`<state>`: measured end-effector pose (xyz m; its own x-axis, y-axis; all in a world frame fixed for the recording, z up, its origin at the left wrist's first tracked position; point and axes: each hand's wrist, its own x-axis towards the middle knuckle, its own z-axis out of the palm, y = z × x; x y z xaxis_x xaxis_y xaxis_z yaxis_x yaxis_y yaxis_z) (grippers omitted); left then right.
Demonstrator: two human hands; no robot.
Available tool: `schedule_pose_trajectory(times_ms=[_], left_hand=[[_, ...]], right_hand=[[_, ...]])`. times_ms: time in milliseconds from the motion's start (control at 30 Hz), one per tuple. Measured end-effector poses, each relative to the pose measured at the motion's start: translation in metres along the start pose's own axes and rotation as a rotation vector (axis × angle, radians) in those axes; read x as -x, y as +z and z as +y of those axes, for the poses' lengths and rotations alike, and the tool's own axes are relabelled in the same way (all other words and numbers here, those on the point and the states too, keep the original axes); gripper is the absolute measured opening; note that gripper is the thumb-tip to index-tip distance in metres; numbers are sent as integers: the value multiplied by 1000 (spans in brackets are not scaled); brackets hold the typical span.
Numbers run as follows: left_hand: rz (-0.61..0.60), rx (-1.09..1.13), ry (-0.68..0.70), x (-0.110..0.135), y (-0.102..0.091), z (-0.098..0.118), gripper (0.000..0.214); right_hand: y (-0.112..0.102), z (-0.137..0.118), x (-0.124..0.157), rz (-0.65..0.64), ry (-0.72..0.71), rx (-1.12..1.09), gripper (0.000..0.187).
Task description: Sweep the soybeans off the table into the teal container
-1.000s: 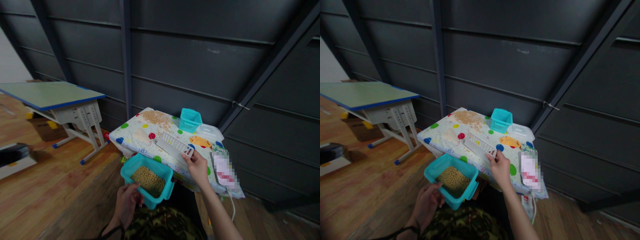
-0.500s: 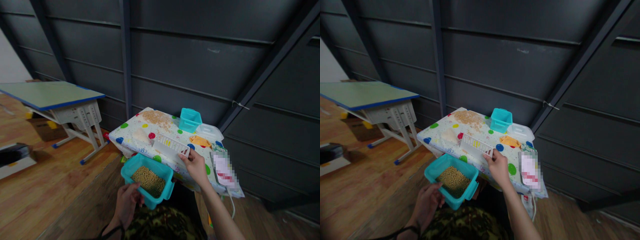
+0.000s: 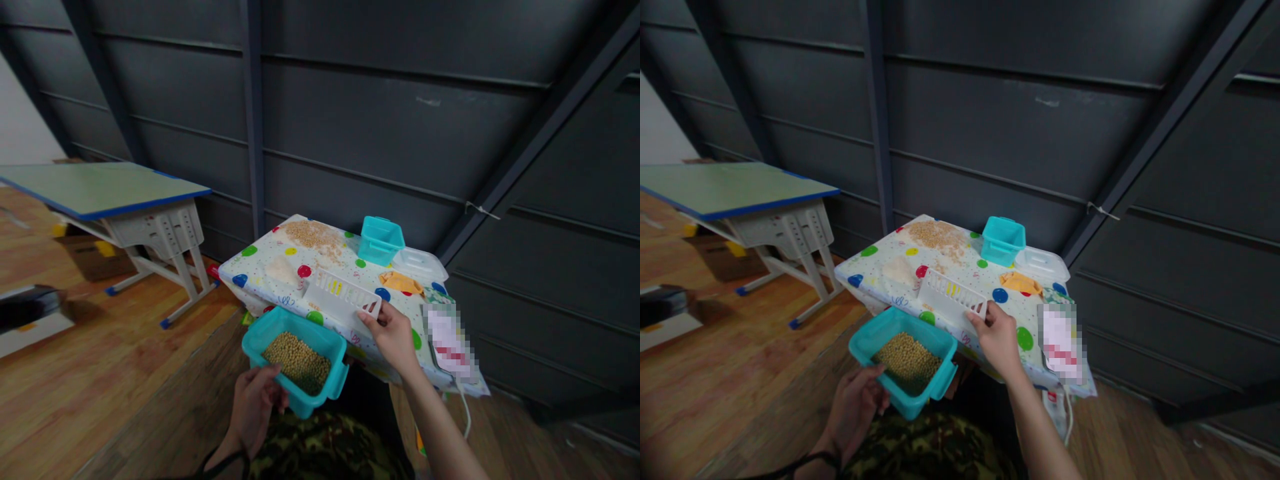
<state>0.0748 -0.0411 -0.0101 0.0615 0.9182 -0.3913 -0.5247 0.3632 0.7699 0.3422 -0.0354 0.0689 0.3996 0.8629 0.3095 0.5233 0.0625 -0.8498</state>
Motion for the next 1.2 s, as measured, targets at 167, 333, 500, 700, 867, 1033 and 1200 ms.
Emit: schedule_pose_trajectory(times_ms=[167, 333, 500, 700, 867, 1033, 1200], left_hand=[[-2, -5, 3, -1, 0, 0, 36], [-1, -12, -1, 0, 0, 0, 37], [3, -11, 2, 0, 1, 1, 36], [-7, -21, 10, 1, 2, 3, 36], [-9, -31, 7, 2, 3, 3, 37], [-15, -42, 12, 1, 2, 1, 37], [11, -29, -5, -2, -1, -2, 37]], right_hand=[[-2, -3, 2, -24, -11, 17, 34], [-2, -3, 7, -44, -30, -16, 35], [0, -3, 14, -41, -1, -14, 34], [-4, -4, 6, 85, 5, -53, 35], [-12, 9, -22, 262, -12, 54, 36], [-3, 19, -54, 259, -42, 139, 32], [19, 12, -93, 201, -92, 251, 19]])
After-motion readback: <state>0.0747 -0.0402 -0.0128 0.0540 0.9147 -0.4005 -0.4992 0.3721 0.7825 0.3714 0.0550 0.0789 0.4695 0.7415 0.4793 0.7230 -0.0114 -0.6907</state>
